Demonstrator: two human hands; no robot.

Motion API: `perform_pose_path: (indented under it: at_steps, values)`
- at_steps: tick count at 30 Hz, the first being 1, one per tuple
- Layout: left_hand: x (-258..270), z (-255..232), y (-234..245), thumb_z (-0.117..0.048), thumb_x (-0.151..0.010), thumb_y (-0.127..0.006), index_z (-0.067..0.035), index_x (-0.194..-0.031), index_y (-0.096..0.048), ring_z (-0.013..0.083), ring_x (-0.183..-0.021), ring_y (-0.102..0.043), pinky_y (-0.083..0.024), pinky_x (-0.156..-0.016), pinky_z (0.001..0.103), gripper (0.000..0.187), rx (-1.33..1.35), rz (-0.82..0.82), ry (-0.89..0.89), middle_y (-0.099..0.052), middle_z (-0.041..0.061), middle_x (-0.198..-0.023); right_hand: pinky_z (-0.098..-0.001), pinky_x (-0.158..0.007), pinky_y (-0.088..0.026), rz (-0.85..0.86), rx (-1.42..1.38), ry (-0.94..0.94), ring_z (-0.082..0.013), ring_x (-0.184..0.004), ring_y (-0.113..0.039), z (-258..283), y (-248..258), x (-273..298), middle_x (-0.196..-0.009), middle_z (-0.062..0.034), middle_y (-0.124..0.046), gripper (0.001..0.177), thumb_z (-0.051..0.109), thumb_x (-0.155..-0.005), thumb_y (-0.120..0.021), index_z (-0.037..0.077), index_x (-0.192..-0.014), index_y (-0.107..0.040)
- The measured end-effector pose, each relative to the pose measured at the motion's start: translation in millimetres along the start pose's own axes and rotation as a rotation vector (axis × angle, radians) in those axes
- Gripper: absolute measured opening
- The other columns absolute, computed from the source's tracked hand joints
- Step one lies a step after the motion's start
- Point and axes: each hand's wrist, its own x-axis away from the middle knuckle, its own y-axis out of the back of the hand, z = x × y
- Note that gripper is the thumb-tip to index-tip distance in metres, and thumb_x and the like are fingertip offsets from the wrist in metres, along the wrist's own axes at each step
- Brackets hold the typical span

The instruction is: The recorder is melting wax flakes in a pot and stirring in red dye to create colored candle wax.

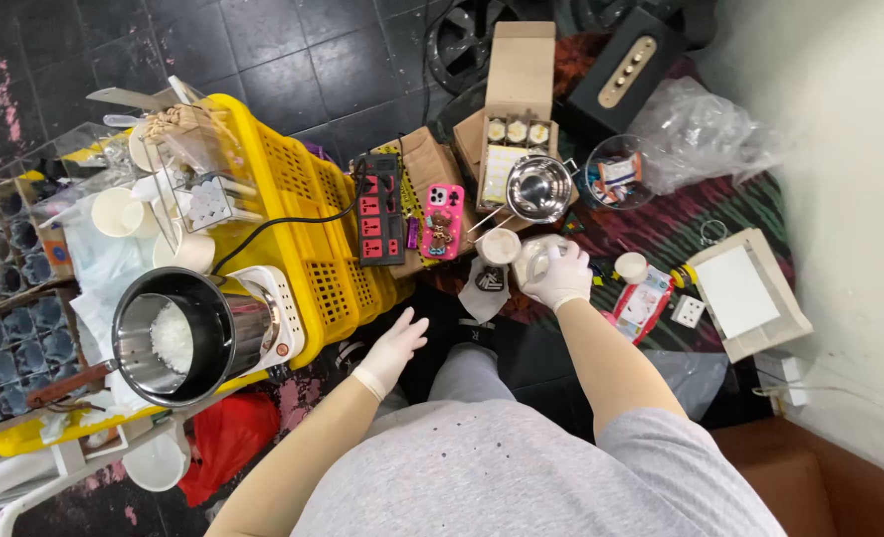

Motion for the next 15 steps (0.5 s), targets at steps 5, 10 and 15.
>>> perform_pose_path:
  at_steps: [5, 10, 15]
  values:
    - [-8, 9, 3, -0.048, -0.091, -0.059, -0.010, -0.163, -0.014, 0.0305, -0.141, -0.051, -0.029, -0.118, 0.044, 0.093, 0.014, -0.011, 0.034, -0.042, 0.014, -0.160, -0.0490, -0.098, -0.050, 0.037, 0.027, -0.038, -0.0385, -0.125, -0.048, 1, -11, -16, -0.141, -0.0168, -0.046, 0.099, 0.048, -0.052, -0.094, 0.021, -0.140, -0.056]
    - [-8, 9, 1, -0.048, -0.091, -0.059, -0.010, -0.163, -0.016, 0.0305, -0.142, -0.051, -0.031, -0.119, 0.043, 0.092, 0.018, -0.012, 0.046, -0.044, 0.015, -0.160, -0.0494, -0.098, -0.050, 0.092, 0.020, -0.091, -0.0390, -0.126, -0.047, 6, -4, -26, -0.142, -0.0169, -0.045, 0.099, 0.048, -0.054, -0.094, 0.020, -0.141, -0.054]
    - [-16, 16, -2, -0.050, -0.090, -0.059, -0.014, -0.162, -0.027, 0.0291, -0.138, -0.054, -0.033, -0.113, 0.041, 0.087, 0.042, 0.012, 0.055, -0.052, 0.012, -0.154, -0.0499, -0.097, -0.050, 0.110, 0.000, -0.116, -0.0407, -0.127, -0.047, -13, -20, -43, -0.142, -0.0176, -0.045, 0.102, 0.051, -0.055, -0.094, 0.020, -0.143, -0.052]
